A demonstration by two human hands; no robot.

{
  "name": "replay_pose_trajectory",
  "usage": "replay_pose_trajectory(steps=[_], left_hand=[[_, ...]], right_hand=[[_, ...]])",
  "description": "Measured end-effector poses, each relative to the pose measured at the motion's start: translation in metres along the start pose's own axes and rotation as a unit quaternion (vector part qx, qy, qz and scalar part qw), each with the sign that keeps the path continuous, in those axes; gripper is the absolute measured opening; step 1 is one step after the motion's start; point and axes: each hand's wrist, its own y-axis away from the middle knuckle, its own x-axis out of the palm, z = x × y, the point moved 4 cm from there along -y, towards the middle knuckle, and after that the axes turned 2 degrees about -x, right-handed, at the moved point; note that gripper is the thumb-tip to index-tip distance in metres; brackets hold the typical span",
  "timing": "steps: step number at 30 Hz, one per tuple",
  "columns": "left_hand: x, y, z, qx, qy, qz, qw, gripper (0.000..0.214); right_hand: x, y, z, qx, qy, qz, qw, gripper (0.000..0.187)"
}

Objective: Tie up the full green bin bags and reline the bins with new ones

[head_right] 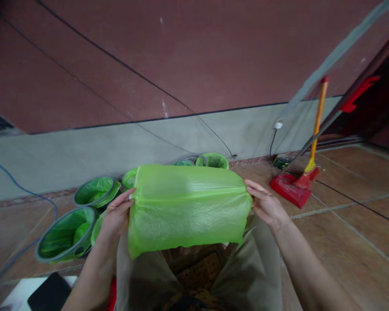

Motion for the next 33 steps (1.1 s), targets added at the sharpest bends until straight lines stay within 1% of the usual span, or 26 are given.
replay_pose_trajectory(steps=[2, 4, 6, 8, 10, 12, 14, 16, 17, 21, 23, 25, 26, 27, 28, 30, 32, 33], left_hand=[[-0.005, -0.003, -0.002, -0.002, -0.011, 0.02, 1.0, 0.036], [-0.009, -0.005, -0.009, 0.019, -0.056, 0.045, 0.997, 0.036], [-0.01, -0.005, -0.02, 0.05, -0.121, 0.074, 0.989, 0.039], [-0.009, -0.004, -0.031, 0.08, -0.194, 0.097, 0.973, 0.04], [-0.005, -0.002, -0.041, 0.108, -0.258, 0.107, 0.954, 0.042], [0.0, -0.001, -0.048, 0.138, -0.313, 0.105, 0.934, 0.044], [0.004, -0.002, -0.052, 0.174, -0.364, 0.087, 0.911, 0.043], [0.006, -0.004, -0.053, 0.207, -0.413, 0.066, 0.885, 0.041], [0.007, -0.005, -0.052, 0.218, -0.437, 0.062, 0.871, 0.04], [0.008, -0.009, -0.041, 0.242, -0.527, 0.084, 0.81, 0.042], [0.005, -0.01, -0.036, 0.252, -0.561, 0.09, 0.783, 0.041], [0.001, -0.01, -0.032, 0.261, -0.583, 0.089, 0.764, 0.039], [0.0, -0.01, -0.03, 0.264, -0.589, 0.087, 0.759, 0.037], [-0.002, -0.011, -0.028, 0.266, -0.593, 0.085, 0.755, 0.034], [-0.004, -0.011, -0.026, 0.268, -0.593, 0.082, 0.755, 0.032], [-0.008, -0.013, -0.023, 0.266, -0.588, 0.069, 0.761, 0.028], [-0.013, -0.015, -0.02, 0.263, -0.569, 0.05, 0.778, 0.024], [-0.015, -0.015, -0.018, 0.263, -0.55, 0.04, 0.791, 0.021]], right_hand=[[0.001, 0.004, 0.006, -0.006, 0.027, 0.041, 0.999, 0.033], [0.005, 0.01, 0.01, -0.009, 0.06, 0.084, 0.995, 0.039], [0.01, 0.015, 0.013, -0.014, 0.105, 0.112, 0.988, 0.047], [0.016, 0.018, 0.012, -0.033, 0.162, 0.129, 0.978, 0.055], [0.021, 0.017, 0.009, -0.055, 0.226, 0.136, 0.963, 0.063], [0.023, 0.013, 0.002, -0.08, 0.309, 0.126, 0.939, 0.067], [0.024, 0.007, -0.004, -0.116, 0.399, 0.098, 0.904, 0.062], [0.024, 0.002, -0.009, -0.159, 0.463, 0.069, 0.869, 0.048], [0.025, 0.0, -0.011, -0.174, 0.479, 0.061, 0.858, 0.042], [0.026, 0.0, -0.017, -0.204, 0.504, 0.067, 0.837, 0.028], [0.025, 0.001, -0.018, -0.206, 0.537, 0.078, 0.814, 0.021], [0.021, 0.001, -0.019, -0.193, 0.565, 0.093, 0.797, 0.017], [0.019, 0.0, -0.021, -0.18, 0.567, 0.1, 0.798, 0.017], [0.016, -0.001, -0.022, -0.167, 0.557, 0.105, 0.807, 0.017], [0.014, -0.002, -0.023, -0.156, 0.536, 0.107, 0.823, 0.016], [0.013, -0.003, -0.024, -0.15, 0.467, 0.102, 0.865, 0.013], [0.015, -0.001, -0.019, -0.171, 0.377, 0.077, 0.907, 0.011], [0.018, 0.0, -0.016, -0.187, 0.336, 0.064, 0.921, 0.01]])
